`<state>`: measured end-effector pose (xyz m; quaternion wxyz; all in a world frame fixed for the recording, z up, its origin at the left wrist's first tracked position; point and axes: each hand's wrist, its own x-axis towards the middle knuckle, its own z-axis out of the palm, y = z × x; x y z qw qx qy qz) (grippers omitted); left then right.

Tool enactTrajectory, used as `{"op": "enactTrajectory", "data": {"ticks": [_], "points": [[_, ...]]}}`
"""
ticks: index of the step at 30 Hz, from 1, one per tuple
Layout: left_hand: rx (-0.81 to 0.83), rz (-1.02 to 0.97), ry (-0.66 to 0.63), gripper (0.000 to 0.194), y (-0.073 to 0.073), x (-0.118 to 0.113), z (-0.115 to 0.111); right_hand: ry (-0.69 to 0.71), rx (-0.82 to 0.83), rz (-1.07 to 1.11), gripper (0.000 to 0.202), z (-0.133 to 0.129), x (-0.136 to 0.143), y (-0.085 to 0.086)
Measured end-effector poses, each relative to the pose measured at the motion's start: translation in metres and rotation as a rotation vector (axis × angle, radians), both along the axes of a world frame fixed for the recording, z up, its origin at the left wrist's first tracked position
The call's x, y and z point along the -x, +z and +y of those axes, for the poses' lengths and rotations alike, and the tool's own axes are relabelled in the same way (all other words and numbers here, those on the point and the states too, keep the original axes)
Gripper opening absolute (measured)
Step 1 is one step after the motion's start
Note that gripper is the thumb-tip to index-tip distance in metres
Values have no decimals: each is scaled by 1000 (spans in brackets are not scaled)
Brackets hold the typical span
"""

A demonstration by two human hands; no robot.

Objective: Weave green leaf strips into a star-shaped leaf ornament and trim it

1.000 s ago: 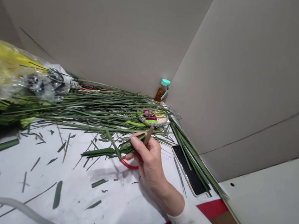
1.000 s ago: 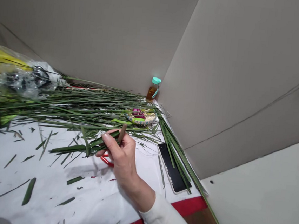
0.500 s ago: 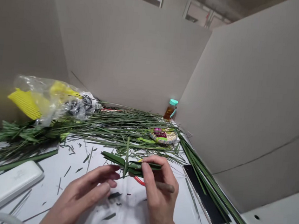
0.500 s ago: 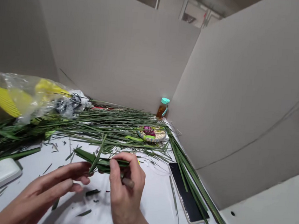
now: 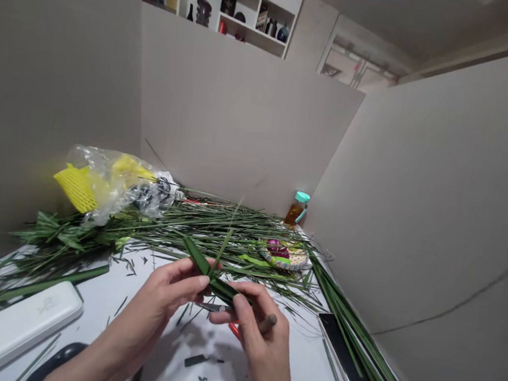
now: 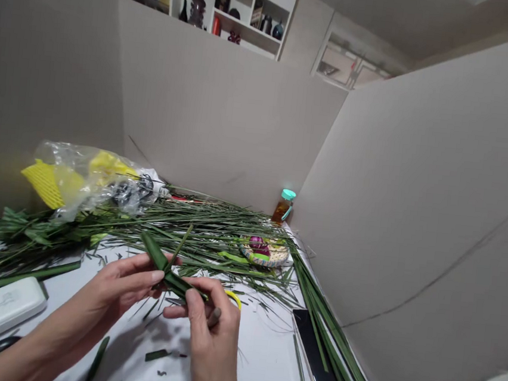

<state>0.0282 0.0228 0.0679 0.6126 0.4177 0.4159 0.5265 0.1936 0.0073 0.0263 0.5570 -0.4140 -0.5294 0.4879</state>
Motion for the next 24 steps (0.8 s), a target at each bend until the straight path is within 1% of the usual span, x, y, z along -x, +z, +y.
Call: {"op": "enactTrajectory", "data": {"ticks": [3,7,9,11,12,14,16,18,21,23,24], "points": [[1,-21,-31,16,1,5,9,130,78,8,40,10,0,-3],[41,-59,-30,8,-4,7,14,296,156,26,51,18,4,-8],[83,-73,-25,5,-9,7,15,405,211,32,53,21,4,-12],[128,-78,-21,5,-13,7,17,511,274,40,51,25,1,-17],[148,-77,-20,6,-16,8,18,541,297,50,50,28,-2,-21],[177,-64,-24,10,-21,9,21,511,308,90,48,37,-8,-28],[199,-34,-30,16,-27,11,23,395,278,143,45,47,-16,-34],[233,11,-5,18,-35,12,22,312,261,171,40,53,-21,-36],[285,94,67,18,-45,9,18,279,265,150,35,55,-25,-31],[275,145,51,13,-48,4,15,289,257,115,37,52,-24,-26],[257,168,17,11,-47,2,13,295,249,96,37,50,-23,-23]]}}
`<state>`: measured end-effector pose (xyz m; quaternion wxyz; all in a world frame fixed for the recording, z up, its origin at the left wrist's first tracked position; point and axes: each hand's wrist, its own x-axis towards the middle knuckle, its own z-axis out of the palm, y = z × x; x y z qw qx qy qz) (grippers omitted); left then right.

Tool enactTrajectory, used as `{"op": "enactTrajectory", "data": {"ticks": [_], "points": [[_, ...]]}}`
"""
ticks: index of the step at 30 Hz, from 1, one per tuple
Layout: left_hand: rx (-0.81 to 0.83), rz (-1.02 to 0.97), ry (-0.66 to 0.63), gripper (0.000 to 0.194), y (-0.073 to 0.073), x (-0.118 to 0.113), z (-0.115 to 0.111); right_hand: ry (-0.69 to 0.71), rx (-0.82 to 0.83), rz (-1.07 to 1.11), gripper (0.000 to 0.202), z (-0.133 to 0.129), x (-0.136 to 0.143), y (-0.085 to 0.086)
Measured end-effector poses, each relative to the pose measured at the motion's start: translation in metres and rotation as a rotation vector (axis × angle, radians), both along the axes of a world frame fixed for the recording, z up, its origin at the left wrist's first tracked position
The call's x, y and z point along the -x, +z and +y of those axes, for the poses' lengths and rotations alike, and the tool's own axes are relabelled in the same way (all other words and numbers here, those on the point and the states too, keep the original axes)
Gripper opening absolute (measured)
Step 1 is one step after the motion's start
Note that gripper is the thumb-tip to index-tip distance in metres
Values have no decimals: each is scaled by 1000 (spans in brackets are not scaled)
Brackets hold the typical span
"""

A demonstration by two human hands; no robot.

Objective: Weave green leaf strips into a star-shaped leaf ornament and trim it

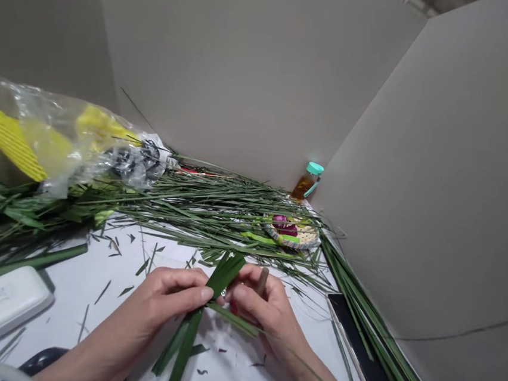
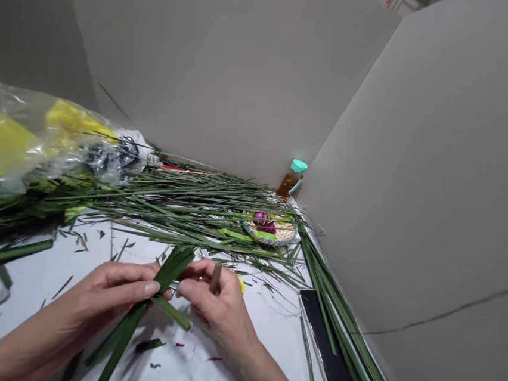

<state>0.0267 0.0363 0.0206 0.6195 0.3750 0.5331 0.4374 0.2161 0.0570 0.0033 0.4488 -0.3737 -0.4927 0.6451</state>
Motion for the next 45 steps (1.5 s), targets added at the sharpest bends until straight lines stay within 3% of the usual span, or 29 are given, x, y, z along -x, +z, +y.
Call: {"op": "enactTrajectory", "data": {"ticks": [5,9,13,16,22,32,38,45], "points": [[-126,101,-201,22,5,-11,-1,-54,-53,-58,21,-10,5,6],[-211,166,-273,23,-2,-12,-1,-68,-72,-50,20,-15,5,3],[-193,177,-262,16,-6,-11,-3,-92,-79,-38,20,-17,4,2],[-123,109,-179,11,-4,-10,-5,-124,-73,-51,20,-18,2,4],[78,-194,-86,33,2,-13,-4,-169,-74,-70,23,-18,0,6],[205,-267,-69,63,2,-16,-7,-178,13,67,34,-18,1,-1],[110,-198,-169,22,-10,-17,-8,-209,76,138,42,-17,1,-7],[36,-171,-159,15,-13,-16,-5,-209,98,88,47,-18,5,-8]]}}
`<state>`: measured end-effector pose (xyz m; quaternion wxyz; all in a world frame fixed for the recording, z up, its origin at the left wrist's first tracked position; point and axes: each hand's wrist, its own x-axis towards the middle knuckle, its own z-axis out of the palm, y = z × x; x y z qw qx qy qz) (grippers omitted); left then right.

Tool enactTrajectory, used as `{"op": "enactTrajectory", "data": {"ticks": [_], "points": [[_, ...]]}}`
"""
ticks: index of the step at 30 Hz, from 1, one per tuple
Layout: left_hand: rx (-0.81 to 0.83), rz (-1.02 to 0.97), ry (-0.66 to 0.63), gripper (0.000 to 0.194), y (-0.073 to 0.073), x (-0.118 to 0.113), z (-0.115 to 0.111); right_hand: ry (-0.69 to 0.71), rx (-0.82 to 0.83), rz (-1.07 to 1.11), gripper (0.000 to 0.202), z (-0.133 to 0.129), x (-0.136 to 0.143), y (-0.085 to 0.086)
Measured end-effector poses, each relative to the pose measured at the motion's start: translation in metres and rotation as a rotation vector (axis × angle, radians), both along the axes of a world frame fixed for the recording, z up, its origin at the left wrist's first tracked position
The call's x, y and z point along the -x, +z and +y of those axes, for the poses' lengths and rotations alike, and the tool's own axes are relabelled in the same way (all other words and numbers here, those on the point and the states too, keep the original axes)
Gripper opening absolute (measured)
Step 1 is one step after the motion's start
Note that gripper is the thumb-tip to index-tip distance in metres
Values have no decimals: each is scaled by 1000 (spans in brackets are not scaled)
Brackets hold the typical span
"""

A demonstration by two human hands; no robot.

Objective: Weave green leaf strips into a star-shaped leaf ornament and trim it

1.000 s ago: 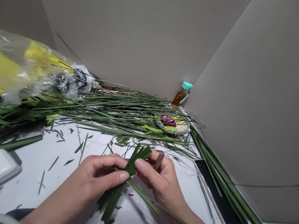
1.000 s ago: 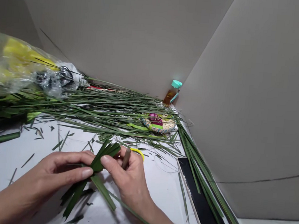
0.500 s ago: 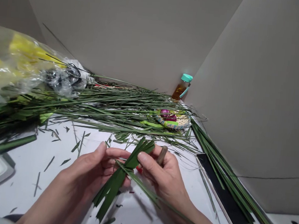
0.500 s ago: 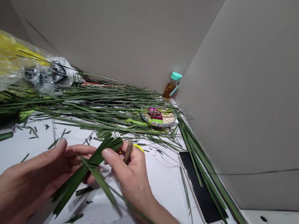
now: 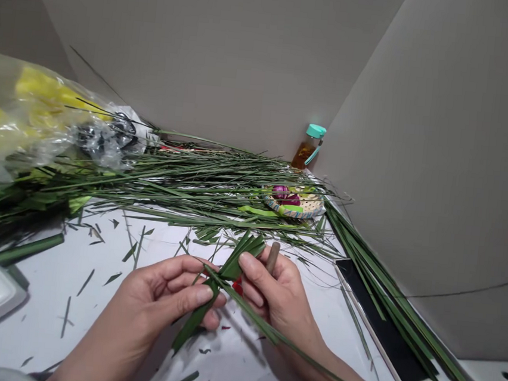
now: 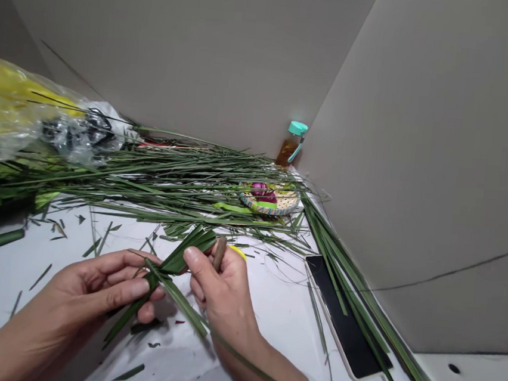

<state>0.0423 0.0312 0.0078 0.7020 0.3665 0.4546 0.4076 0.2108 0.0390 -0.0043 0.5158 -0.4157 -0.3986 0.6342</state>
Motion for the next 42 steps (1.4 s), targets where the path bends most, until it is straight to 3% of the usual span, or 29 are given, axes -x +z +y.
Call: {"op": "enactTrajectory", "data": {"ticks": [8,14,19,35,42], "points": [[-67,65,30,31,6,-2,-5,-60,-78,-169,32,-1,-1,3],[-35,111,28,21,-1,4,-6,-79,-126,-277,22,-4,1,10],[-51,145,44,15,3,2,-5,-63,-119,-295,18,-5,4,12],[130,-27,201,33,8,-4,-6,-5,-112,-283,25,-3,4,6],[143,-29,198,33,6,-6,-6,2,-110,-248,28,-2,4,5]]}}
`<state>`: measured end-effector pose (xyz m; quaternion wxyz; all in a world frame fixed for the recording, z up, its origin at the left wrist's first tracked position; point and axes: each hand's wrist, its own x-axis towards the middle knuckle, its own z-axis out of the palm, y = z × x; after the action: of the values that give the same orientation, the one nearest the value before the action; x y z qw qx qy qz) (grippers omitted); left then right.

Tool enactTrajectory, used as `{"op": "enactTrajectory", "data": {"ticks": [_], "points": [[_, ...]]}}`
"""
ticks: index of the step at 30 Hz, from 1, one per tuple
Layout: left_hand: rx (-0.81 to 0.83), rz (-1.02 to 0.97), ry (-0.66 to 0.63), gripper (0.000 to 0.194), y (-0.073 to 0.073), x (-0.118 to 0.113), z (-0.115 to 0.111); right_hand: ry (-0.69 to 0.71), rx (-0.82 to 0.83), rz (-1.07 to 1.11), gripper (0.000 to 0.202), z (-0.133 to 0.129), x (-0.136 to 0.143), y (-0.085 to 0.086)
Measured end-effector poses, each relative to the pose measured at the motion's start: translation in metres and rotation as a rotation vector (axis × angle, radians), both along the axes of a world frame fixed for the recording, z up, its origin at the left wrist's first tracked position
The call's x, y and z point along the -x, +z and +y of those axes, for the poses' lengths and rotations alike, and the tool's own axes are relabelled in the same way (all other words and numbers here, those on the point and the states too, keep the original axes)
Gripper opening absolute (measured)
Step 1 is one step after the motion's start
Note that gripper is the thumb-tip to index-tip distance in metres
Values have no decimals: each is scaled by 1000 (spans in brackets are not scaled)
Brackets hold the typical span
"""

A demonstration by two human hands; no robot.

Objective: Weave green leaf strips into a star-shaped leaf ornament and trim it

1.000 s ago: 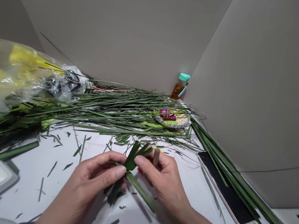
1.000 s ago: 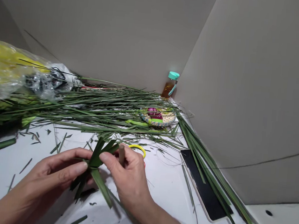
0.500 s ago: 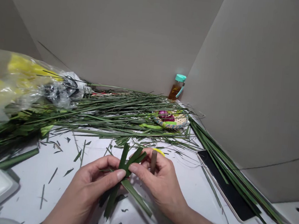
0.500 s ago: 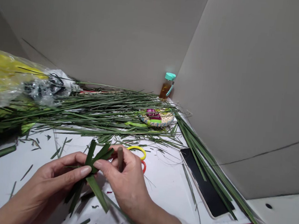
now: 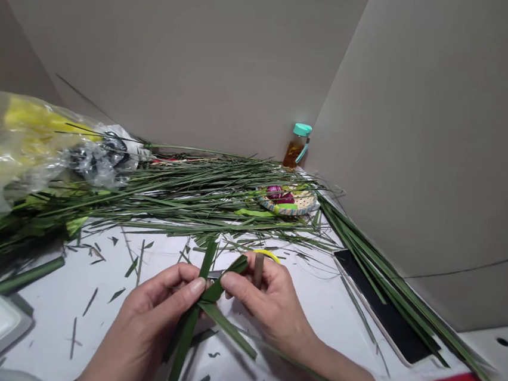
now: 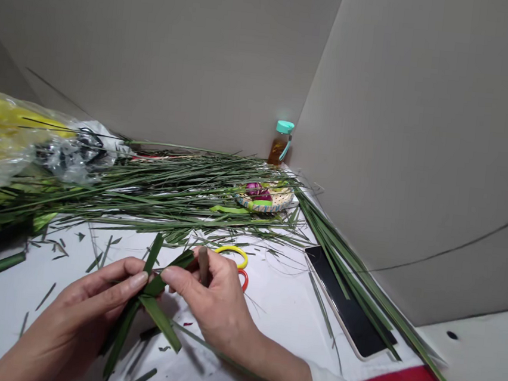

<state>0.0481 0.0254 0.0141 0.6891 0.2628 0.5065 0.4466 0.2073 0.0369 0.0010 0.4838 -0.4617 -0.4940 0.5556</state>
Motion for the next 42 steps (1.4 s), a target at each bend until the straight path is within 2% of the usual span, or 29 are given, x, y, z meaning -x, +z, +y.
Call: {"op": "enactTrajectory", "data": {"ticks": [5,11,15,24,32,37,42], "points": [[-18,11,-20,37,1,0,0,7,3,25,31,-2,-1,-2],[-65,92,-117,25,-4,6,-3,16,-35,43,31,-6,-1,0],[-153,140,-106,22,-5,6,-5,14,-45,37,33,-5,-1,1],[-226,230,-131,16,-7,4,-1,28,-32,76,32,-7,0,0],[-182,169,-135,13,-7,3,-3,11,-49,59,33,-4,2,1],[-148,120,-70,14,-7,1,-6,20,-27,81,32,-5,3,0],[-138,65,-92,14,-8,-1,-7,31,-6,183,34,-7,3,-3]]}}
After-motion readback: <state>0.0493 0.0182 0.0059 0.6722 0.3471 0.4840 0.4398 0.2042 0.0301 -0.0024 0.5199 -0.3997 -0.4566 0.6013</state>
